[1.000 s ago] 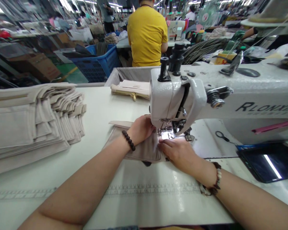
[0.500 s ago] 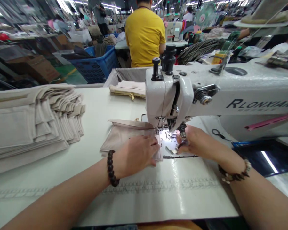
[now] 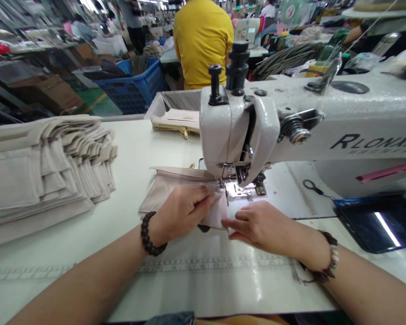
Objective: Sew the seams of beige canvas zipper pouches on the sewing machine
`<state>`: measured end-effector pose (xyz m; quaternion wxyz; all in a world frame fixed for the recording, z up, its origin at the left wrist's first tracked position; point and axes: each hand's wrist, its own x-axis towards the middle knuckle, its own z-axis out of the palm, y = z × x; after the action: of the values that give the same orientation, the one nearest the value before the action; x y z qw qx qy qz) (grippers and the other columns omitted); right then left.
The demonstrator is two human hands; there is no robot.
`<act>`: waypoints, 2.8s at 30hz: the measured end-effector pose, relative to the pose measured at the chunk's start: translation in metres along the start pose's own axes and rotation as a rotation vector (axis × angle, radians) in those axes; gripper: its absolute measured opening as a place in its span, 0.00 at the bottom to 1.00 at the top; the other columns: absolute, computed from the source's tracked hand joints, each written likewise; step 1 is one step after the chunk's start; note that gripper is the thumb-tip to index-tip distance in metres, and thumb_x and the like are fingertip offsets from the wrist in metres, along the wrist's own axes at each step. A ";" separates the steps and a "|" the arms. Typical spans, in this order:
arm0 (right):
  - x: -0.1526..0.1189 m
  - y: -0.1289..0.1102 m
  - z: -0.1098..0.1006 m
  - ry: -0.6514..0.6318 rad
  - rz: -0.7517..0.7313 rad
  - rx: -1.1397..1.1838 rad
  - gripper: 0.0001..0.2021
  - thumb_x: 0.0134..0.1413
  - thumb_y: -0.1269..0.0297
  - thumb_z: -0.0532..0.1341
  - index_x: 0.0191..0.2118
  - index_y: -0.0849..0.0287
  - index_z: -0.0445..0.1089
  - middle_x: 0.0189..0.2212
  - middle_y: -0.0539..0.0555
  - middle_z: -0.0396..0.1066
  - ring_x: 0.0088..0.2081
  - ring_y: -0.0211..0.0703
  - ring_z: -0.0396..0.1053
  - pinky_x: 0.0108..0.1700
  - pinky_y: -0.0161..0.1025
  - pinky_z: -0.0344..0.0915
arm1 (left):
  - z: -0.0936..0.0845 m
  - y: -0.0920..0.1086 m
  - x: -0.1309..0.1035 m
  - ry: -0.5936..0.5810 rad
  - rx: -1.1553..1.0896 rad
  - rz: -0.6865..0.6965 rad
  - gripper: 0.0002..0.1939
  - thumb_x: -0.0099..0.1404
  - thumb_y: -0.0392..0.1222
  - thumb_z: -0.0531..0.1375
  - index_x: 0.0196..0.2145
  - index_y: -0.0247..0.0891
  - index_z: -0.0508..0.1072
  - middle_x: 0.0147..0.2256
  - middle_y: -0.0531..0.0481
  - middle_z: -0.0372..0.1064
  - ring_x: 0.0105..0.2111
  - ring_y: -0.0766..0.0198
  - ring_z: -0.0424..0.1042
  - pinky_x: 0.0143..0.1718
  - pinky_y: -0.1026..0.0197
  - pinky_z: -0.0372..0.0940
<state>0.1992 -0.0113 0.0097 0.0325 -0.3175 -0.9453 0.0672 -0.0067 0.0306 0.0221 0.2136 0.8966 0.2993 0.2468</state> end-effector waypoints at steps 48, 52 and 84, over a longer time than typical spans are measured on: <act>0.004 -0.003 0.001 -0.092 0.102 -0.024 0.11 0.58 0.60 0.52 0.33 0.61 0.66 0.22 0.51 0.69 0.21 0.36 0.62 0.23 0.37 0.37 | 0.035 -0.002 -0.016 -0.024 0.366 0.369 0.10 0.64 0.29 0.47 0.39 0.26 0.66 0.39 0.40 0.69 0.41 0.61 0.68 0.42 0.58 0.67; 0.002 0.001 -0.002 -0.071 0.062 -0.020 0.11 0.59 0.60 0.51 0.34 0.61 0.66 0.21 0.50 0.68 0.21 0.34 0.60 0.23 0.37 0.38 | 0.034 -0.004 -0.019 -0.043 0.314 0.329 0.09 0.64 0.31 0.49 0.38 0.28 0.67 0.39 0.41 0.69 0.42 0.62 0.68 0.44 0.59 0.67; -0.002 0.005 -0.004 -0.079 -0.004 0.051 0.14 0.59 0.60 0.51 0.47 0.60 0.64 0.24 0.51 0.68 0.24 0.36 0.63 0.24 0.36 0.43 | 0.032 -0.008 -0.018 0.110 0.107 0.227 0.06 0.62 0.31 0.52 0.36 0.31 0.67 0.35 0.46 0.70 0.36 0.66 0.69 0.38 0.64 0.68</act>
<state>0.2039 -0.0086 0.0128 0.0031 -0.3119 -0.9444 0.1037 -0.0042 0.0174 -0.0122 0.1197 0.9200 0.2198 0.3017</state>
